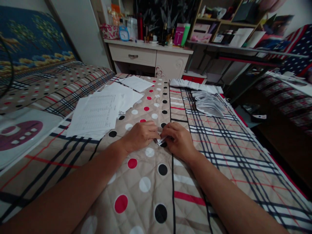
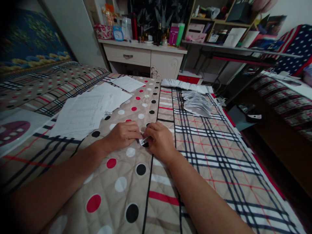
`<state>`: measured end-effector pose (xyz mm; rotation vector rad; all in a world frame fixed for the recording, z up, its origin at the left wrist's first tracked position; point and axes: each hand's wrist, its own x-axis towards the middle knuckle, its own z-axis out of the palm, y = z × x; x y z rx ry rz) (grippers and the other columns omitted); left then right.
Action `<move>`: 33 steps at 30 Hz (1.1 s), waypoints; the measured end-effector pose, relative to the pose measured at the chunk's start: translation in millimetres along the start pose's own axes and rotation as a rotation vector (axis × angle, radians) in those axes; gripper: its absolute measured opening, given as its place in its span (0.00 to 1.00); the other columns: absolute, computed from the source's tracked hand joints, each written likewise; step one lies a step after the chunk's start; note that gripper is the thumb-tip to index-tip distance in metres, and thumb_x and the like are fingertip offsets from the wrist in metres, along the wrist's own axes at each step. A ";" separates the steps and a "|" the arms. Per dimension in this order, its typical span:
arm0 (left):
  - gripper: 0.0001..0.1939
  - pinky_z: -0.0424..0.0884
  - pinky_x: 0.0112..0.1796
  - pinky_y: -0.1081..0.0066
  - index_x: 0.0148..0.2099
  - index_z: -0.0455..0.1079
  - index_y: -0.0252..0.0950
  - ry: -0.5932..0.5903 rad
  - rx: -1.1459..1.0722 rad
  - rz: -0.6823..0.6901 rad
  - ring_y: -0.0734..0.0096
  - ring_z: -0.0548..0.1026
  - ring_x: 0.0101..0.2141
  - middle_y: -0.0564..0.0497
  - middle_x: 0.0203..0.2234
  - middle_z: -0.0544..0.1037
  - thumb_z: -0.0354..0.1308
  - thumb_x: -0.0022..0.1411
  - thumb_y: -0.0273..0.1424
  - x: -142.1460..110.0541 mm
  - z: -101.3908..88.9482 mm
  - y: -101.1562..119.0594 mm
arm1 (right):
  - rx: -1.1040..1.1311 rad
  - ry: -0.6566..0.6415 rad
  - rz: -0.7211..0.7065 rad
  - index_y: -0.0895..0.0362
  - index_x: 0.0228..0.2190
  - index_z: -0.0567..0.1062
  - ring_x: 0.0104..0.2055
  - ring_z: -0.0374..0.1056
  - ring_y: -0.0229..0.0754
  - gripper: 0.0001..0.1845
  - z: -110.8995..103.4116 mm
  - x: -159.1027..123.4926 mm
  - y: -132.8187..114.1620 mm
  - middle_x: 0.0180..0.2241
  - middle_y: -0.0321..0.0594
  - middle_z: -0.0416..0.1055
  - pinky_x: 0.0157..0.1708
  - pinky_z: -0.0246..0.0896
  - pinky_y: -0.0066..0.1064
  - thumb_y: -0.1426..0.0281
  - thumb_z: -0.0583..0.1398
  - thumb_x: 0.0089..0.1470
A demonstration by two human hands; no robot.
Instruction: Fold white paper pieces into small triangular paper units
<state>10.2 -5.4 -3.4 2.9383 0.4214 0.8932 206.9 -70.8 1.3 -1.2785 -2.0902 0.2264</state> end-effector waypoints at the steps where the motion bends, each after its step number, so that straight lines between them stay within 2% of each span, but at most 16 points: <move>1: 0.11 0.68 0.32 0.71 0.35 0.77 0.38 0.000 -0.013 -0.007 0.71 0.72 0.31 0.51 0.26 0.78 0.55 0.62 0.21 -0.1 0.1 0.4 | 0.023 0.004 -0.003 0.55 0.27 0.77 0.39 0.67 0.43 0.17 1.2 0.0 1.6 0.33 0.39 0.73 0.38 0.61 0.31 0.86 0.56 0.42; 6: 0.09 0.69 0.32 0.71 0.36 0.77 0.37 0.003 -0.076 -0.036 0.70 0.73 0.30 0.51 0.26 0.79 0.57 0.60 0.22 -1.9 -1.4 1.0 | 0.101 0.008 -0.010 0.55 0.24 0.77 0.36 0.68 0.40 0.18 6.7 -0.7 9.5 0.30 0.38 0.72 0.35 0.60 0.29 0.88 0.55 0.41; 14: 0.12 0.68 0.35 0.71 0.36 0.78 0.39 -0.076 -0.113 -0.057 0.70 0.73 0.33 0.52 0.28 0.79 0.55 0.57 0.20 -2.3 -3.5 2.2 | 0.013 -0.071 -0.083 0.56 0.23 0.77 0.37 0.67 0.41 0.19 3.3 0.4 5.9 0.30 0.40 0.72 0.37 0.60 0.31 0.89 0.54 0.39; 21: 0.13 0.68 0.36 0.71 0.35 0.78 0.40 -0.099 -0.123 -0.083 0.69 0.73 0.36 0.52 0.30 0.77 0.55 0.57 0.19 -2.0 -4.7 4.8 | -0.019 -0.106 -0.074 0.56 0.22 0.76 0.37 0.66 0.42 0.19 2.0 1.6 2.1 0.30 0.41 0.71 0.38 0.60 0.32 0.89 0.54 0.39; 33: 0.13 0.69 0.37 0.70 0.34 0.78 0.38 -0.045 -0.170 -0.121 0.70 0.73 0.35 0.52 0.30 0.77 0.55 0.55 0.18 -2.9 0.3 3.2 | -0.023 -0.094 -0.077 0.57 0.23 0.77 0.38 0.66 0.44 0.18 2.7 0.4 1.2 0.31 0.43 0.71 0.39 0.61 0.33 0.89 0.54 0.40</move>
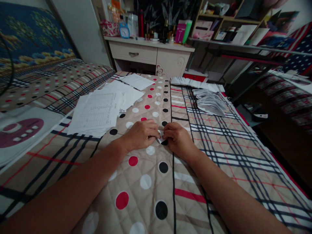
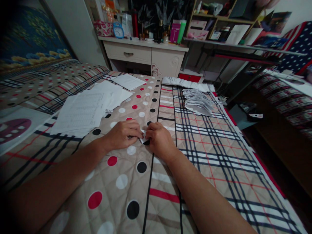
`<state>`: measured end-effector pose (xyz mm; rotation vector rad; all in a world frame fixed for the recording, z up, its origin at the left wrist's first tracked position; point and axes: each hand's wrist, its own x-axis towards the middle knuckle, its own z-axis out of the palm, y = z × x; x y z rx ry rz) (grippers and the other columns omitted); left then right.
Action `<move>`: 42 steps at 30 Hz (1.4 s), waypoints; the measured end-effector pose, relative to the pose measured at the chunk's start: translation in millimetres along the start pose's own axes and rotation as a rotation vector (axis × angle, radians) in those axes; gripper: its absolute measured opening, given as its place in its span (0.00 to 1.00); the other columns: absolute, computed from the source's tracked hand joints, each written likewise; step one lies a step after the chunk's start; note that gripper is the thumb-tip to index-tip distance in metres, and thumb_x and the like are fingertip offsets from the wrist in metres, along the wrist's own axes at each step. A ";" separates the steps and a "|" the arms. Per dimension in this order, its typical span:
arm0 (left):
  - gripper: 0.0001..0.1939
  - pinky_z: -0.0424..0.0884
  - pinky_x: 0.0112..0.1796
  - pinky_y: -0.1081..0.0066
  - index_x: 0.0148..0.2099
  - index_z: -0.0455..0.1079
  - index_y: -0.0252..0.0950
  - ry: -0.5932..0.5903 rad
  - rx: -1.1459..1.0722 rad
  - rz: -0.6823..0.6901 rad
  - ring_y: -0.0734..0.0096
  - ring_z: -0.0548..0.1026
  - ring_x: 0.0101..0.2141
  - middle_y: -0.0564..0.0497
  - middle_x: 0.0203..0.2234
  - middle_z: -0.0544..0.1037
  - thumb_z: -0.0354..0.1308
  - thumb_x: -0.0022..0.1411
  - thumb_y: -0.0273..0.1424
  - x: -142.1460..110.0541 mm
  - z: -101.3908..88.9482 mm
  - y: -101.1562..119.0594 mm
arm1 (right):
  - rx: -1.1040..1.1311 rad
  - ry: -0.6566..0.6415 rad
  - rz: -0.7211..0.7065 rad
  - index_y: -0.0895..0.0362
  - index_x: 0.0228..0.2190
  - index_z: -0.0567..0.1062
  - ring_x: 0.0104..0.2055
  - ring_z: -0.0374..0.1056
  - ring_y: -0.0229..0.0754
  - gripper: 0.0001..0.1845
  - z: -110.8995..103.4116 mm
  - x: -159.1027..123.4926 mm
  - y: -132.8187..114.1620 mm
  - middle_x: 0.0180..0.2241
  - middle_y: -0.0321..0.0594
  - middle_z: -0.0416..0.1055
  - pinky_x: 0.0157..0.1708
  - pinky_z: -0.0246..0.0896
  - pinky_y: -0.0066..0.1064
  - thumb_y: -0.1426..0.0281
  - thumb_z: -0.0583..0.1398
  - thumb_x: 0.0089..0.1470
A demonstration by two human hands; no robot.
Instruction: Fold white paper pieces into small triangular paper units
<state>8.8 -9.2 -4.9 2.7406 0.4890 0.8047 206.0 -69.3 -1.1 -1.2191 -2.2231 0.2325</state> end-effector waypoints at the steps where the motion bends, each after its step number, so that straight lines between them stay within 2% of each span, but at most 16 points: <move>1: 0.13 0.69 0.37 0.70 0.34 0.78 0.38 0.000 -0.003 -0.005 0.69 0.73 0.35 0.52 0.30 0.77 0.55 0.55 0.18 -0.1 0.3 0.2 | -0.003 -0.005 0.001 0.57 0.23 0.77 0.39 0.66 0.44 0.18 -0.2 0.0 -0.4 0.31 0.43 0.71 0.39 0.61 0.33 0.89 0.54 0.40; 8: 0.14 0.69 0.38 0.69 0.36 0.79 0.37 -0.037 -0.013 -0.059 0.68 0.73 0.37 0.50 0.32 0.77 0.55 0.52 0.18 -2.2 -4.3 6.5 | 0.005 -0.010 0.009 0.58 0.24 0.77 0.39 0.66 0.44 0.17 -1.7 -0.7 -2.1 0.32 0.44 0.71 0.39 0.61 0.33 0.87 0.54 0.39; 12: 0.05 0.68 0.39 0.68 0.33 0.78 0.36 -0.045 -0.020 -0.124 0.67 0.72 0.37 0.50 0.32 0.76 0.60 0.57 0.27 -0.2 -4.4 10.7 | 0.040 -0.007 0.035 0.58 0.21 0.75 0.37 0.66 0.44 0.11 -1.9 -0.4 -5.4 0.31 0.44 0.70 0.39 0.61 0.33 0.83 0.56 0.41; 15: 0.06 0.68 0.37 0.69 0.29 0.76 0.36 -0.032 -0.031 -0.219 0.68 0.72 0.36 0.51 0.31 0.74 0.64 0.57 0.32 3.2 -0.5 11.3 | 0.046 0.001 0.111 0.58 0.22 0.72 0.34 0.65 0.42 0.06 -0.8 0.3 -7.6 0.30 0.42 0.68 0.35 0.60 0.32 0.79 0.58 0.44; 17: 0.05 0.68 0.39 0.69 0.30 0.75 0.37 -0.017 -0.023 -0.272 0.67 0.73 0.39 0.51 0.34 0.74 0.67 0.55 0.32 5.0 1.5 10.4 | 0.010 0.022 0.161 0.57 0.25 0.72 0.37 0.65 0.44 0.03 -0.6 0.5 -8.5 0.33 0.42 0.68 0.36 0.61 0.32 0.77 0.60 0.45; 20: 0.18 0.68 0.43 0.65 0.40 0.73 0.38 0.007 0.043 -0.361 0.62 0.71 0.44 0.49 0.42 0.74 0.71 0.48 0.39 6.0 1.9 7.1 | -0.078 0.056 0.237 0.58 0.35 0.73 0.42 0.66 0.47 0.12 -2.4 0.4 -9.0 0.38 0.44 0.71 0.40 0.61 0.34 0.73 0.63 0.45; 22: 0.26 0.68 0.43 0.64 0.44 0.71 0.37 -0.013 0.082 -0.410 0.59 0.71 0.43 0.48 0.41 0.74 0.71 0.45 0.45 6.0 1.5 4.1 | -0.113 0.045 0.307 0.58 0.41 0.73 0.41 0.67 0.47 0.18 -4.5 0.5 -9.1 0.38 0.43 0.73 0.40 0.60 0.34 0.70 0.65 0.45; 24: 0.27 0.67 0.41 0.64 0.43 0.72 0.37 -0.044 0.081 -0.440 0.60 0.72 0.41 0.49 0.38 0.75 0.71 0.45 0.47 6.0 1.6 1.2 | -0.113 0.007 0.388 0.56 0.42 0.74 0.39 0.69 0.46 0.19 -6.0 1.0 -8.7 0.37 0.41 0.75 0.37 0.59 0.33 0.67 0.66 0.46; 26: 0.25 0.66 0.38 0.66 0.39 0.74 0.38 -0.052 0.052 -0.483 0.61 0.73 0.38 0.50 0.34 0.76 0.71 0.43 0.48 5.9 2.8 -1.2 | -0.103 -0.026 0.478 0.54 0.39 0.76 0.36 0.70 0.44 0.16 -6.2 1.5 -7.8 0.35 0.39 0.77 0.34 0.57 0.32 0.65 0.67 0.46; 29: 0.21 0.64 0.32 0.70 0.34 0.75 0.37 -0.023 -0.076 -0.591 0.65 0.73 0.32 0.52 0.29 0.77 0.72 0.40 0.45 5.4 5.5 -3.1 | -0.035 -0.012 0.551 0.54 0.30 0.76 0.30 0.68 0.41 0.10 -2.8 1.1 -5.1 0.27 0.35 0.75 0.29 0.52 0.30 0.63 0.68 0.46; 32: 0.16 0.62 0.26 0.74 0.30 0.75 0.35 0.054 -0.357 -0.706 0.72 0.71 0.25 0.53 0.24 0.76 0.71 0.44 0.41 5.6 7.1 -2.0 | 0.137 0.097 0.488 0.55 0.25 0.72 0.26 0.63 0.37 0.11 3.2 -0.2 -2.9 0.23 0.33 0.70 0.26 0.50 0.28 0.63 0.67 0.47; 34: 0.16 0.61 0.24 0.75 0.27 0.74 0.33 0.152 -0.512 -0.747 0.75 0.69 0.23 0.54 0.21 0.75 0.70 0.45 0.41 7.0 6.9 0.1 | 0.240 0.179 0.457 0.55 0.25 0.71 0.25 0.61 0.36 0.11 6.0 -0.4 -2.8 0.22 0.32 0.68 0.25 0.50 0.27 0.63 0.66 0.49; 37: 0.18 0.61 0.23 0.76 0.24 0.72 0.32 0.289 -0.612 -0.765 0.77 0.67 0.21 0.54 0.19 0.74 0.71 0.42 0.41 10.1 5.7 3.5 | 0.353 0.244 0.444 0.56 0.27 0.72 0.25 0.60 0.36 0.09 6.3 0.9 -4.6 0.23 0.32 0.66 0.25 0.51 0.27 0.64 0.64 0.51; 42: 0.17 0.62 0.23 0.77 0.21 0.71 0.33 0.329 -0.694 -0.812 0.78 0.67 0.20 0.54 0.17 0.74 0.72 0.39 0.39 13.5 2.0 7.0 | 0.611 0.267 0.465 0.58 0.32 0.75 0.25 0.60 0.35 0.12 4.7 2.8 -6.3 0.27 0.36 0.70 0.24 0.54 0.27 0.61 0.63 0.53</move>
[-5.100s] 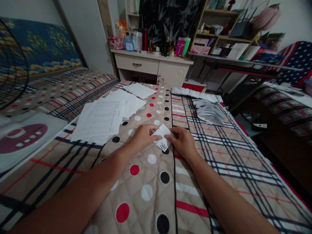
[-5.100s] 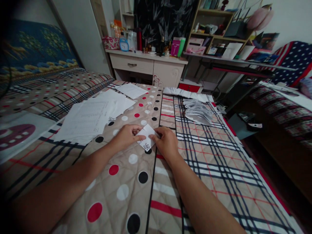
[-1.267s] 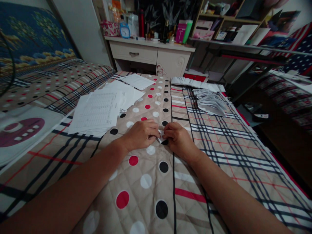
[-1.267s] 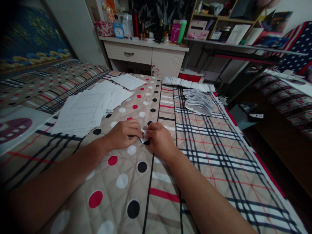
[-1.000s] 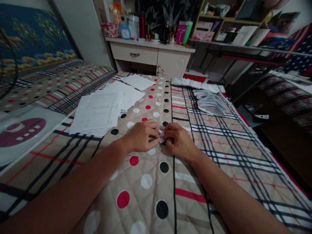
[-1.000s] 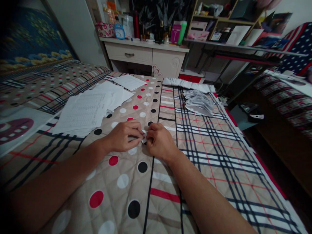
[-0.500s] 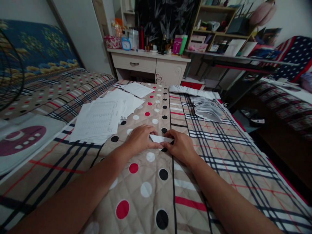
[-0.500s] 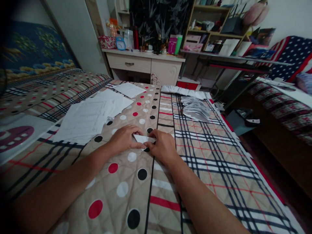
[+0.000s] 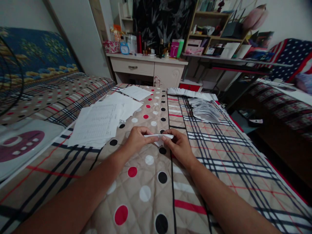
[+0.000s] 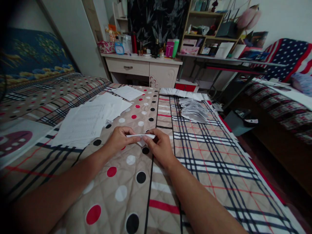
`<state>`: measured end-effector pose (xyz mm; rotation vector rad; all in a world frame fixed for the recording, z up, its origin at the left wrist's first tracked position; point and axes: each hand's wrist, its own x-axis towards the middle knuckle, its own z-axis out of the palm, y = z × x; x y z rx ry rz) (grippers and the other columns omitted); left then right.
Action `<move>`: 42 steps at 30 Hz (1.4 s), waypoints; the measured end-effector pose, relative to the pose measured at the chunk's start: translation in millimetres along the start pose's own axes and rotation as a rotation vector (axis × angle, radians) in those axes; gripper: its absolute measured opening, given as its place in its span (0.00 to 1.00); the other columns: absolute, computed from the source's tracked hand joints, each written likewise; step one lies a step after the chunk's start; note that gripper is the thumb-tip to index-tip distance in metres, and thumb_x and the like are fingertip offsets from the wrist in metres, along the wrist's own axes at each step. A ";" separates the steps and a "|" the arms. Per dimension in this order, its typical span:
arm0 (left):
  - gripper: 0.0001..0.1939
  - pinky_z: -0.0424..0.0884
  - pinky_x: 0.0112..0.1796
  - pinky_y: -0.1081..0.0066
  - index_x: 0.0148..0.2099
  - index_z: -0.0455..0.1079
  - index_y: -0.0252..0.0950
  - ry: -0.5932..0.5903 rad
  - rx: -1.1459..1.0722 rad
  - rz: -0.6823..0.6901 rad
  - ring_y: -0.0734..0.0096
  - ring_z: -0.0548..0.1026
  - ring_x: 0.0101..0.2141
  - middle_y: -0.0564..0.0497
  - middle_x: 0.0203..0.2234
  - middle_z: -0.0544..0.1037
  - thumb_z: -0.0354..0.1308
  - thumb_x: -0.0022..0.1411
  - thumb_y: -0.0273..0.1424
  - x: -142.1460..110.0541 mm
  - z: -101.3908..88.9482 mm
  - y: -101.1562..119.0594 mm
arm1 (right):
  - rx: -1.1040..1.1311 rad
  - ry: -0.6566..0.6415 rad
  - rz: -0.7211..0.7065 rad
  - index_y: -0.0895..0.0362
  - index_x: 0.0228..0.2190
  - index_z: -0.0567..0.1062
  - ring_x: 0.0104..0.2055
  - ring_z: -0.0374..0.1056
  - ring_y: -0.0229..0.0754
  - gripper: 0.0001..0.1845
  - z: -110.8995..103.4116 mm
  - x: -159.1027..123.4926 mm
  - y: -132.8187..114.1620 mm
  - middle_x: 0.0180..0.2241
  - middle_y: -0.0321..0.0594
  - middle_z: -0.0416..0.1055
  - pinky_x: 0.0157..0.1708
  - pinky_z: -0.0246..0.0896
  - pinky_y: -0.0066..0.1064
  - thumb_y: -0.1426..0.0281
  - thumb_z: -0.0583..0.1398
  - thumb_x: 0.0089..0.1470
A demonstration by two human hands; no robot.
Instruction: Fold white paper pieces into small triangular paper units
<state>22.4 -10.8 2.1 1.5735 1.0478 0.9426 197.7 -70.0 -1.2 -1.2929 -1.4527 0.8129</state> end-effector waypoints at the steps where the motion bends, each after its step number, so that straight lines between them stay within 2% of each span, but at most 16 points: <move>1: 0.17 0.62 0.23 0.77 0.21 0.71 0.33 -0.005 -0.012 -0.016 0.78 0.67 0.20 0.54 0.17 0.74 0.72 0.38 0.39 -0.3 -0.3 1.2 | 0.040 0.004 0.011 0.58 0.32 0.75 0.24 0.60 0.35 0.13 0.1 0.1 0.7 0.27 0.36 0.70 0.23 0.54 0.27 0.60 0.64 0.52; 7: 0.18 0.59 0.22 0.77 0.21 0.71 0.32 -0.026 -0.038 -0.063 0.80 0.66 0.19 0.54 0.17 0.73 0.73 0.36 0.39 -0.8 -2.0 6.0 | 0.114 0.072 -0.007 0.58 0.27 0.75 0.26 0.63 0.36 0.12 0.6 -0.9 4.8 0.25 0.36 0.71 0.26 0.58 0.27 0.61 0.66 0.49; 11: 0.20 0.60 0.22 0.77 0.20 0.70 0.32 -0.043 -0.037 -0.062 0.80 0.66 0.19 0.55 0.16 0.72 0.74 0.35 0.40 -0.1 -2.2 4.9 | 0.106 0.093 -0.001 0.58 0.25 0.76 0.25 0.63 0.36 0.12 -0.5 -2.0 3.8 0.23 0.36 0.70 0.25 0.57 0.27 0.62 0.67 0.48; 17: 0.20 0.62 0.22 0.76 0.21 0.70 0.32 -0.066 -0.038 -0.072 0.79 0.67 0.19 0.55 0.17 0.72 0.73 0.37 0.41 0.6 -4.3 2.9 | 0.013 0.097 -0.043 0.58 0.27 0.77 0.24 0.62 0.36 0.13 -2.1 -3.4 2.3 0.23 0.36 0.70 0.24 0.55 0.27 0.61 0.66 0.51; 22: 0.20 0.60 0.21 0.77 0.20 0.69 0.33 -0.100 -0.042 -0.081 0.80 0.66 0.19 0.55 0.16 0.71 0.73 0.37 0.41 1.0 -7.3 3.2 | -0.121 0.084 -0.143 0.58 0.23 0.75 0.23 0.59 0.34 0.14 -4.2 -4.0 -1.6 0.20 0.34 0.66 0.23 0.52 0.28 0.61 0.64 0.53; 25: 0.18 0.61 0.22 0.77 0.22 0.70 0.33 -0.108 -0.081 -0.104 0.79 0.67 0.19 0.55 0.17 0.72 0.73 0.39 0.39 1.8 -9.6 0.9 | -0.099 0.100 -0.169 0.57 0.31 0.77 0.24 0.61 0.35 0.10 -5.9 -5.3 -4.9 0.24 0.35 0.70 0.24 0.57 0.28 0.63 0.65 0.52; 27: 0.18 0.60 0.22 0.77 0.23 0.70 0.33 -0.105 -0.131 -0.124 0.79 0.67 0.19 0.55 0.18 0.71 0.73 0.39 0.39 2.9 -11.5 -1.2 | -0.042 0.110 -0.184 0.56 0.41 0.76 0.27 0.65 0.36 0.14 -6.8 -6.8 -6.8 0.30 0.37 0.73 0.27 0.61 0.28 0.64 0.65 0.52; 29: 0.18 0.59 0.21 0.77 0.22 0.68 0.33 -0.105 -0.185 -0.144 0.80 0.66 0.18 0.56 0.17 0.70 0.73 0.39 0.38 3.9 -13.4 -2.7 | -0.005 0.100 -0.204 0.54 0.46 0.74 0.29 0.68 0.37 0.17 -7.3 -8.5 -7.9 0.33 0.37 0.73 0.30 0.65 0.29 0.66 0.63 0.54; 32: 0.19 0.57 0.21 0.77 0.22 0.67 0.33 -0.113 -0.201 -0.151 0.80 0.66 0.17 0.56 0.17 0.70 0.72 0.39 0.38 4.4 -15.3 -3.2 | 0.001 0.078 -0.208 0.54 0.44 0.74 0.31 0.70 0.38 0.14 -6.7 -10.1 -7.6 0.33 0.38 0.74 0.33 0.67 0.30 0.68 0.61 0.54; 38: 0.19 0.59 0.22 0.76 0.22 0.68 0.33 -0.136 -0.176 -0.151 0.78 0.68 0.19 0.55 0.17 0.71 0.73 0.39 0.39 3.6 -14.7 -3.4 | 0.052 0.096 -0.164 0.55 0.38 0.77 0.27 0.72 0.38 0.08 -4.3 -10.3 -5.1 0.29 0.37 0.75 0.31 0.67 0.30 0.66 0.58 0.58; 42: 0.19 0.61 0.22 0.76 0.23 0.68 0.33 -0.148 -0.181 -0.167 0.77 0.69 0.19 0.54 0.18 0.73 0.73 0.39 0.39 3.8 -14.4 -3.6 | -0.040 0.120 -0.230 0.55 0.38 0.77 0.29 0.73 0.38 0.08 -5.3 -10.4 -5.7 0.33 0.39 0.77 0.32 0.68 0.31 0.68 0.59 0.58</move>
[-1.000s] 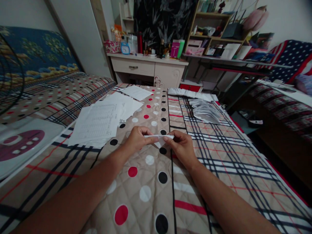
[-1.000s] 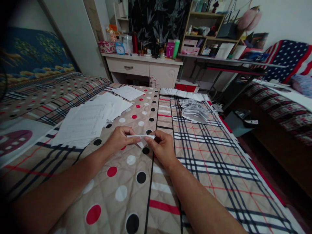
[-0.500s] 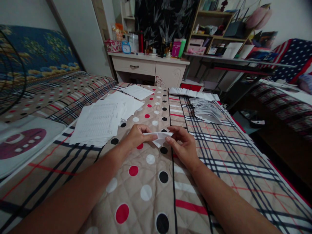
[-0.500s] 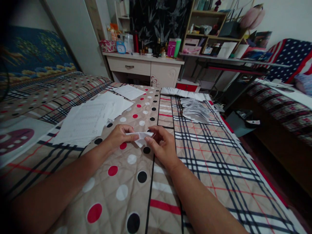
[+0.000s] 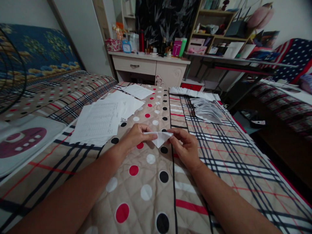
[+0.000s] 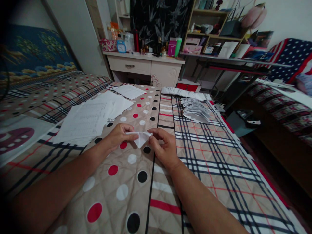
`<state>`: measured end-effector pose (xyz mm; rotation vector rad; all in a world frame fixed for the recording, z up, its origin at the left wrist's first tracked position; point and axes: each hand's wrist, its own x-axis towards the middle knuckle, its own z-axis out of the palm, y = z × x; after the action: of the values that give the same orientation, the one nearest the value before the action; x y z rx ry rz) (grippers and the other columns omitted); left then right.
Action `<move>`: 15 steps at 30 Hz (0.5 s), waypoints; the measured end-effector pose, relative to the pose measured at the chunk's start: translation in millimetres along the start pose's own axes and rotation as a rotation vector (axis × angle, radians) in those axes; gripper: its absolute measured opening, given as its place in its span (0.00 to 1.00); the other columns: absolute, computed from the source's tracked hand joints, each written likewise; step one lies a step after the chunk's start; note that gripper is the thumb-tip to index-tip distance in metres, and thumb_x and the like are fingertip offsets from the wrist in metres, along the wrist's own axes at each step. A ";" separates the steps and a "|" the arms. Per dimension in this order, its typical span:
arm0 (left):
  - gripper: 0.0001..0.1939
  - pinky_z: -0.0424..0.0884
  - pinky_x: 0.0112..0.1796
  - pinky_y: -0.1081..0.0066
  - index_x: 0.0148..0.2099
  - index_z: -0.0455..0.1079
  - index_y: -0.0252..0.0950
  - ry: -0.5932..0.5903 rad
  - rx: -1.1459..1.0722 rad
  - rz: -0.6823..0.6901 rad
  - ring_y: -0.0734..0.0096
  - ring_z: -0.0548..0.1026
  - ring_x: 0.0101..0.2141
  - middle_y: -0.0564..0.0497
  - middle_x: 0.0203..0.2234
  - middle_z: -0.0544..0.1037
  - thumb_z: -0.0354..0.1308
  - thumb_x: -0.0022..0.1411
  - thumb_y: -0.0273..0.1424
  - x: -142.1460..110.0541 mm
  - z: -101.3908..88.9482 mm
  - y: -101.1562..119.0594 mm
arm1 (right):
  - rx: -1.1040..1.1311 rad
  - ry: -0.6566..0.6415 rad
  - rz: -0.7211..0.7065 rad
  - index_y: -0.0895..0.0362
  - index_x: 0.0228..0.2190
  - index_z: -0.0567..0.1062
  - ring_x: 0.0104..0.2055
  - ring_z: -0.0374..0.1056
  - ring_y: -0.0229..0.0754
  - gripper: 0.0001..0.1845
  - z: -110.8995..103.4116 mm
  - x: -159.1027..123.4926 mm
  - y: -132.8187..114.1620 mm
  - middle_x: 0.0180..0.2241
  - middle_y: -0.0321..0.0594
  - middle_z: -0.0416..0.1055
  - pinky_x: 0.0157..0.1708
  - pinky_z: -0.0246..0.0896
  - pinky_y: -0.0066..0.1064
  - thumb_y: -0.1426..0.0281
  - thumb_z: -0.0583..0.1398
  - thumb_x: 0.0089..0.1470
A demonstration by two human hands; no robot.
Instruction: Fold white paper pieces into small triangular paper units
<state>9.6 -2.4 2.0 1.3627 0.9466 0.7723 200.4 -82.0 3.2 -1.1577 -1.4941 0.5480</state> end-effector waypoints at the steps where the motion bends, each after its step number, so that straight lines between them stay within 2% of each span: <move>1: 0.20 0.61 0.22 0.76 0.23 0.68 0.33 0.001 0.001 -0.005 0.77 0.69 0.19 0.54 0.18 0.73 0.73 0.38 0.40 0.1 -0.1 0.1 | -0.043 0.007 -0.028 0.55 0.38 0.77 0.29 0.73 0.39 0.09 -0.5 0.2 -0.6 0.33 0.39 0.77 0.33 0.68 0.31 0.68 0.59 0.58; 5: 0.20 0.60 0.21 0.76 0.23 0.68 0.33 0.012 0.034 -0.007 0.77 0.68 0.19 0.54 0.17 0.72 0.73 0.38 0.40 0.2 0.3 0.5 | -0.184 0.022 -0.121 0.55 0.34 0.78 0.28 0.70 0.39 0.08 -1.8 1.8 -6.3 0.27 0.38 0.75 0.31 0.65 0.31 0.69 0.57 0.58; 8: 0.19 0.57 0.20 0.77 0.21 0.68 0.33 0.033 0.092 0.033 0.80 0.65 0.18 0.55 0.16 0.70 0.72 0.38 0.39 -0.1 3.8 1.1 | -0.210 0.014 -0.097 0.56 0.25 0.75 0.25 0.66 0.37 0.10 -0.3 2.0 -11.2 0.22 0.36 0.71 0.28 0.60 0.30 0.71 0.57 0.56; 11: 0.19 0.55 0.21 0.77 0.20 0.67 0.32 0.048 0.099 0.076 0.81 0.63 0.18 0.56 0.16 0.69 0.72 0.37 0.39 -1.4 10.1 2.2 | -0.083 0.016 0.078 0.56 0.16 0.69 0.20 0.60 0.35 0.18 3.4 1.5 -12.3 0.16 0.34 0.64 0.23 0.55 0.29 0.69 0.55 0.57; 15: 0.19 0.60 0.23 0.75 0.21 0.68 0.33 0.078 0.067 0.076 0.78 0.66 0.20 0.54 0.18 0.71 0.71 0.37 0.40 -3.5 15.7 3.5 | 0.183 0.009 0.323 0.56 0.16 0.67 0.16 0.55 0.33 0.18 7.4 2.3 -7.9 0.15 0.32 0.62 0.18 0.49 0.27 0.67 0.54 0.56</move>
<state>22.3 -12.2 5.3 1.4423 0.9939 0.8632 190.9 -81.4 8.8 -1.2606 -1.2266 0.8788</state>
